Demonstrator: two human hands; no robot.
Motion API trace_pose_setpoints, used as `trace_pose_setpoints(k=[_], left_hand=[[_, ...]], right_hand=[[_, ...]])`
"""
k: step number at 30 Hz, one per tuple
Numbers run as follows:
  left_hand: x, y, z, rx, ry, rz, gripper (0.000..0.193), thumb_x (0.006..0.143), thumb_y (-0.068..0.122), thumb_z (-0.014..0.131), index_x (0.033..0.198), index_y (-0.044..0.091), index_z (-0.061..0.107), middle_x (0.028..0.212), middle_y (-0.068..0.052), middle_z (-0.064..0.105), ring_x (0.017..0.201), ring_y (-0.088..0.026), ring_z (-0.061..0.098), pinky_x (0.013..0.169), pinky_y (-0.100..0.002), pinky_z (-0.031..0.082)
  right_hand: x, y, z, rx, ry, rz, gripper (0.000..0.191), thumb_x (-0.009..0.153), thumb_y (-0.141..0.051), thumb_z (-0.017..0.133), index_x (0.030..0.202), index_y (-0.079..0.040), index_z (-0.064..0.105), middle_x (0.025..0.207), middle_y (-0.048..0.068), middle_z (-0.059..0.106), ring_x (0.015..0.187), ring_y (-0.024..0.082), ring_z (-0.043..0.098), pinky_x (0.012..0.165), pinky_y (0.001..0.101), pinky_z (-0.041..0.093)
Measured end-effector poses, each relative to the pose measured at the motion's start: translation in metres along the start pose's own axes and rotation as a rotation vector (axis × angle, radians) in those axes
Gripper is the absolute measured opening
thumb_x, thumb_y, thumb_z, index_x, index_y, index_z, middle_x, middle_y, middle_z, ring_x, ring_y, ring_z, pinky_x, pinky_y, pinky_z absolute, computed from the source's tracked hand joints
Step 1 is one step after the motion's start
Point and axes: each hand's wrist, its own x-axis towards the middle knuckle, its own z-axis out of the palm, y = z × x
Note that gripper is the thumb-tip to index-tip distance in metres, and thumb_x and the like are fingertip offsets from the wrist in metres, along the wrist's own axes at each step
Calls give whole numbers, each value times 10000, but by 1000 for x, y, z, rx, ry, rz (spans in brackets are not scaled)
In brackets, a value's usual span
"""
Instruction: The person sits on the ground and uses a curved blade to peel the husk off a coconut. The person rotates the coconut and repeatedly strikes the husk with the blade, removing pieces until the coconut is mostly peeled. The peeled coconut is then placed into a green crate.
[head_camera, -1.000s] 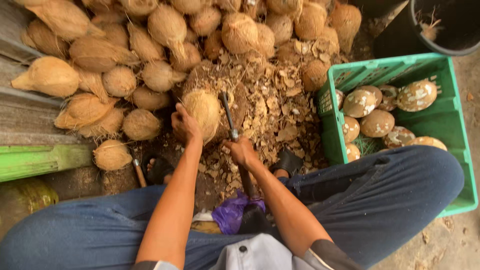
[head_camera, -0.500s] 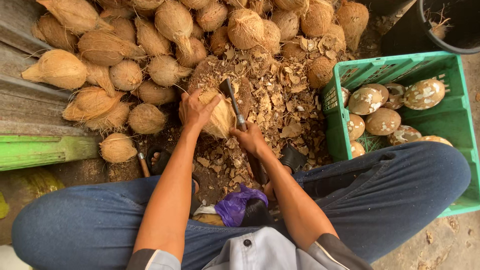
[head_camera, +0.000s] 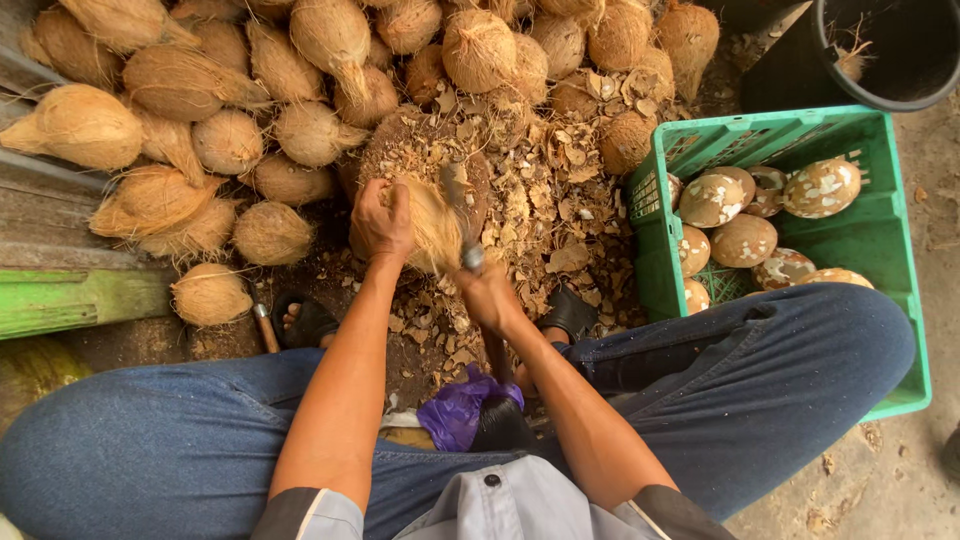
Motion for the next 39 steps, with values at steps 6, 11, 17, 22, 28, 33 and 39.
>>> trace_pose_setpoints(k=[6,11,17,22,28,33,39], left_hand=[[-4,1,-4,-76,82,112,458,926,615,470,904,181,616,928,-30,653,713,-178,551,545,-313,338],[-5,-9,7,-149,79,157,438,993,586,494,922,177,634,943,-52,669,815,-226,615,680,-385,482],[-1,-15,-3,-118,40,491,657,914,573,776,1231,7,667,1194,-235,616,1089,-391,584,816,-653,473],[1,-4,-4,-367,-137,-137,667,735,616,800,1110,84,653,1136,-144,653,986,-251,620,839,-490,543],[-3,19,-22,-539,68,-593,624,727,556,787,1132,125,586,1084,-93,621,888,-198,594,752,-418,526],[-10,33,-17,-265,17,-624,760,775,655,681,1284,155,419,1117,-107,583,913,-247,600,784,-453,516],[-26,18,16,-193,233,-401,868,851,717,536,1535,216,350,1289,-157,545,1187,-294,517,969,-599,357]], right_hand=[[9,-8,-25,136,119,-143,363,987,-323,627,703,-100,583,545,16,530,372,101,417,354,285,359],[12,13,-10,171,148,-155,280,1007,-218,549,752,-108,580,565,33,538,394,99,432,358,288,374],[32,49,-2,43,-17,230,286,969,-248,680,774,-65,579,584,56,534,382,154,412,365,327,353],[26,28,-14,-16,-18,56,252,967,-295,660,842,-79,621,605,29,517,433,125,461,410,304,402],[16,-11,-35,-1,56,-115,237,943,-349,588,849,-132,572,605,-21,519,450,105,462,415,300,437],[12,5,-30,-121,157,-171,310,993,-354,606,818,-101,564,611,-20,509,469,92,449,440,309,431],[7,5,-10,-249,46,75,327,992,-393,617,836,-106,632,581,-11,482,437,109,370,437,330,356]])
